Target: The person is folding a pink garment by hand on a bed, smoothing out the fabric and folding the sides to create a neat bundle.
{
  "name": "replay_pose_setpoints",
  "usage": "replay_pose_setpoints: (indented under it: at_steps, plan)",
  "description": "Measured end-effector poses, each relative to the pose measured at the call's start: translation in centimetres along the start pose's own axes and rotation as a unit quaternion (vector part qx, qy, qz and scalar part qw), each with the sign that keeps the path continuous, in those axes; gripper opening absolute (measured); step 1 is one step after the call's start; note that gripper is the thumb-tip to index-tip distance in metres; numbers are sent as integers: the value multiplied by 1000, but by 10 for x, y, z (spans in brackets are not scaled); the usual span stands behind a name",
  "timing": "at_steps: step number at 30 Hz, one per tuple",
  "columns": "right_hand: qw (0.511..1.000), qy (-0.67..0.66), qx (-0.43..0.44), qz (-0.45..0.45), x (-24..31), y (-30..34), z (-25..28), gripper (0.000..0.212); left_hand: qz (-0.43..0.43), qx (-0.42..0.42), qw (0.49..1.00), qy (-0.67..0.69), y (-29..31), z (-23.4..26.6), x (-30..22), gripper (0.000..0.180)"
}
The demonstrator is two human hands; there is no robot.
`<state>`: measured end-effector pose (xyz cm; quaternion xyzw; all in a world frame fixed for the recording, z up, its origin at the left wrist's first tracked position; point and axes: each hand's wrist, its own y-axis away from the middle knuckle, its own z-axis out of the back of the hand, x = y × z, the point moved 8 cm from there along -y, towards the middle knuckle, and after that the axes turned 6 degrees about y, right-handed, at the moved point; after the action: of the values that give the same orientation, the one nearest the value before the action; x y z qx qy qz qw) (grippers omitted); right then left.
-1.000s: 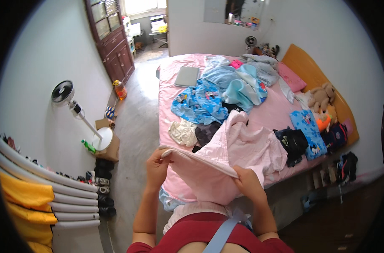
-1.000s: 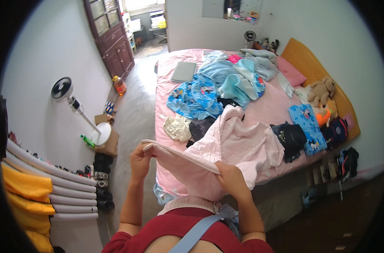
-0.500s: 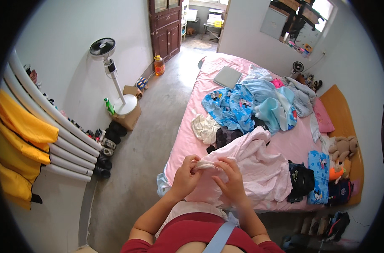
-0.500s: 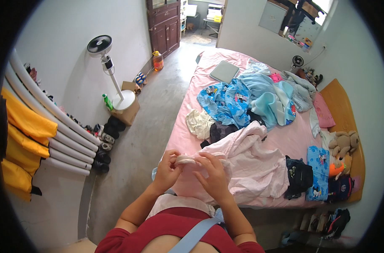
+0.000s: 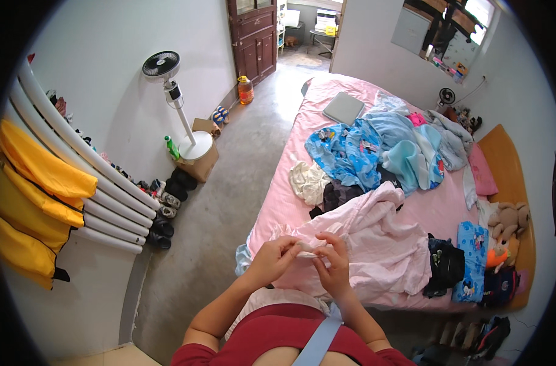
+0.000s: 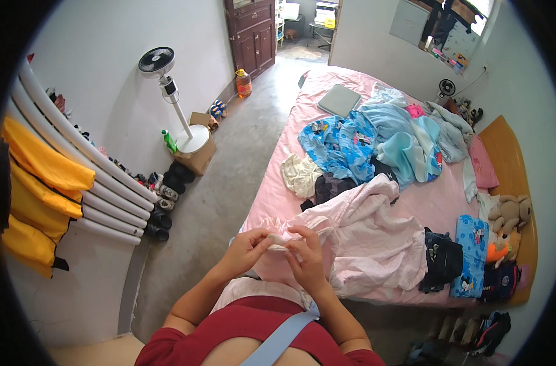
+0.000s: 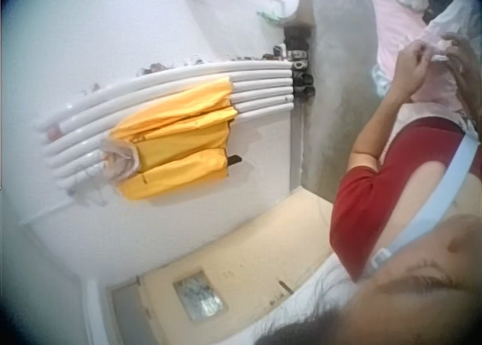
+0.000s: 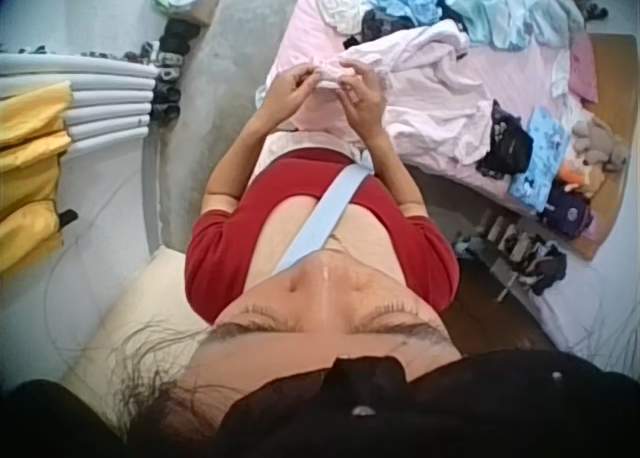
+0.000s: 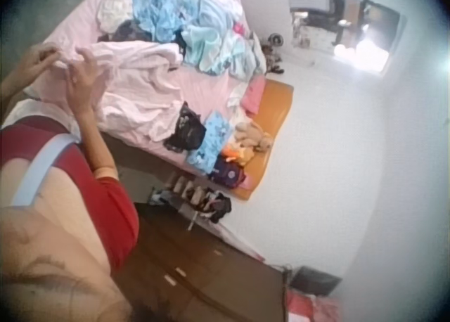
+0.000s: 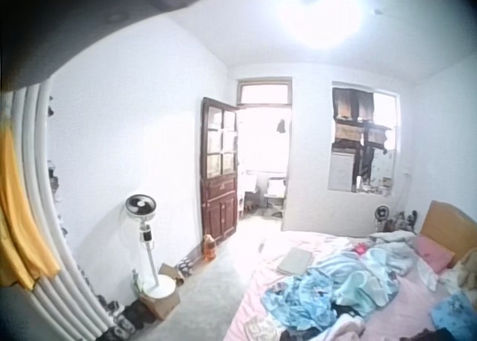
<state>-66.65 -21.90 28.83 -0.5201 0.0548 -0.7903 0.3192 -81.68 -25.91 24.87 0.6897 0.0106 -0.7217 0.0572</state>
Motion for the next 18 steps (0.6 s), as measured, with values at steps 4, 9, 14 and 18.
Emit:
replay_pose_setpoints:
  at_steps: [4,9,14,18]
  plan:
    - [993,84,8,78,21,-13,-1,14,-98,-73,984,-133,-5,17,-39,17]
    - [985,157,-3,73,40,-27,6,13,-208,-10,955,-210,-9,1,-68,18]
    - [993,58,10,-102,7,-10,3,14,-161,24,981,-104,-12,-5,-45,29]
    - [990,66,-33,-116,-1,6,6,14,-153,99,980,-84,-15,-18,-26,41]
